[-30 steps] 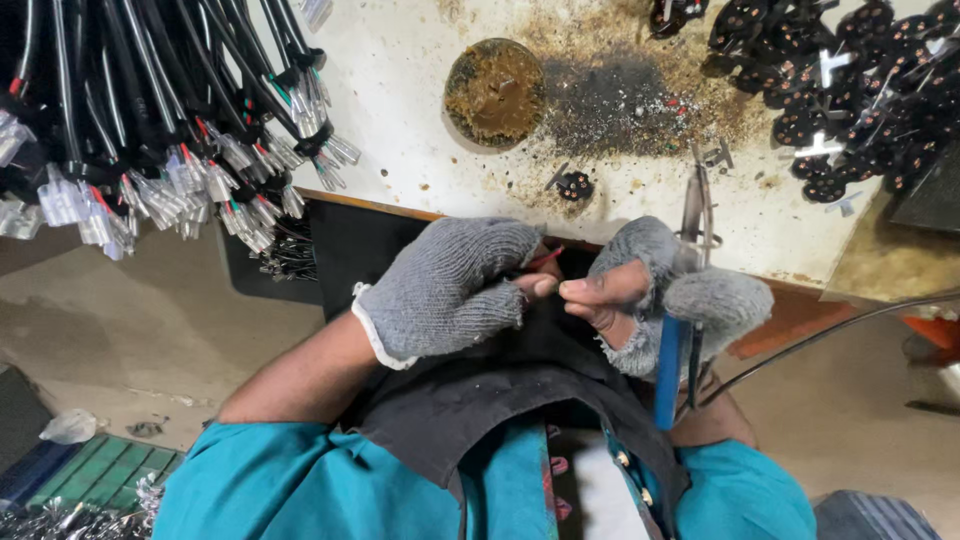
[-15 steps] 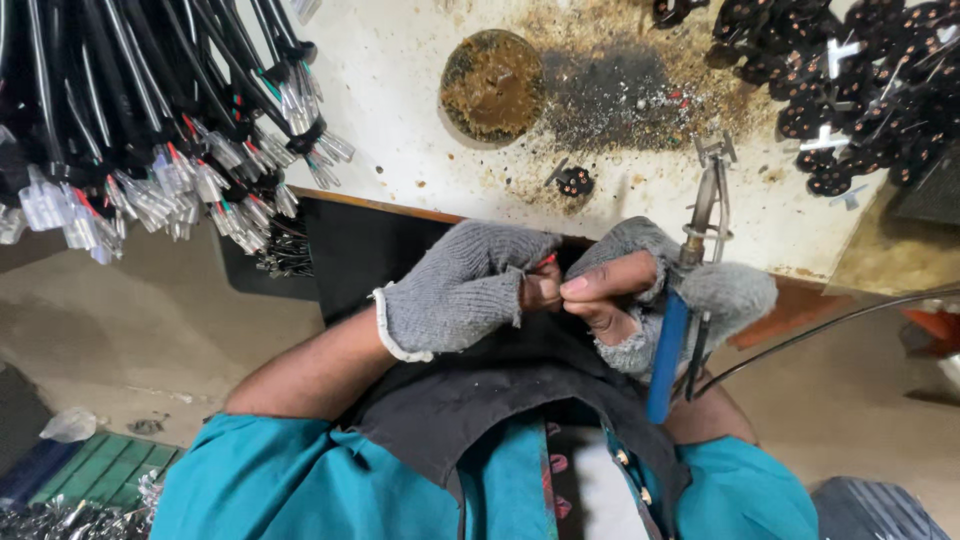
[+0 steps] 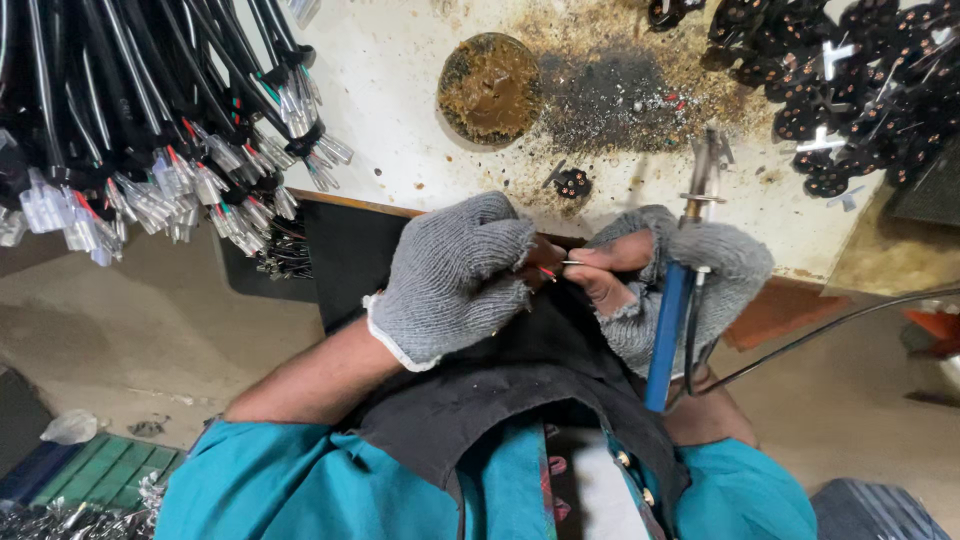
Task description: The person, wearing fingerless gloves, solders electrical wires at a cluttered workbench. They hold a wire and connector in one hand, apply a soldering iron to the joint, and repeatedly work through wires, handling red, green and black insulated wires and finished connector plugs arranged on the bench.
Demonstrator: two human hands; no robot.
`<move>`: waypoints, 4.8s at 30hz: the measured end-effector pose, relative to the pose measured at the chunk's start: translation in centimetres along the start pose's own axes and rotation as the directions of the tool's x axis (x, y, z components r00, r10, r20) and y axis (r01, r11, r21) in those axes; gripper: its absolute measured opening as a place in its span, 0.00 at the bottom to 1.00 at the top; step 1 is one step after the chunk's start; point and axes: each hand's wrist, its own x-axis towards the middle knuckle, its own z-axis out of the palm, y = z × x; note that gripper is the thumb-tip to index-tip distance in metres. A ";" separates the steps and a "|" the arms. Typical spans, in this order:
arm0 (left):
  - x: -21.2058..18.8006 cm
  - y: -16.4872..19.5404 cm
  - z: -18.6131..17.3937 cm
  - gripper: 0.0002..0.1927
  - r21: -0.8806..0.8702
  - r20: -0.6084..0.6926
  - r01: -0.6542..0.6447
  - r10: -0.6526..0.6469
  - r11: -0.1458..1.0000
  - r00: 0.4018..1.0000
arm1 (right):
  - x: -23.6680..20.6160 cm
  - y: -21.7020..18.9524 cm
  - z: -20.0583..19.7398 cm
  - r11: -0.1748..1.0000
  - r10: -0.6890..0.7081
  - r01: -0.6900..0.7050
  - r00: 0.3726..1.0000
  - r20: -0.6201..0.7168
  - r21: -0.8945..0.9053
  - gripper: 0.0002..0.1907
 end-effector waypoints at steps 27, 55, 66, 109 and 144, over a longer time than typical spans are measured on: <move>0.7 -2.4 -3.7 0.08 0.127 -0.395 0.214 -0.149 0.969 0.907 | 3.2 -2.4 0.0 0.741 -0.162 0.093 0.986 -0.042 -0.665 0.12; 1.8 -0.7 0.8 0.16 0.317 -0.094 0.037 -0.007 0.948 0.996 | -0.7 1.9 -3.9 0.798 -0.255 0.285 0.958 0.130 -0.530 0.20; 1.9 -0.8 1.5 0.19 0.441 -0.087 0.066 -0.030 0.895 0.996 | 1.3 0.7 -4.0 0.613 -0.315 0.506 0.861 0.400 -0.606 0.13; 2.1 -0.9 1.3 0.18 0.414 -0.088 0.066 -0.032 0.908 0.996 | 1.8 1.0 -4.0 0.493 -0.153 0.570 0.801 0.579 -0.657 0.11; 2.0 -1.2 1.6 0.13 0.412 -0.113 0.030 0.019 0.911 0.993 | 1.1 -2.0 -0.9 0.966 0.180 -0.198 0.977 -0.118 -0.165 0.23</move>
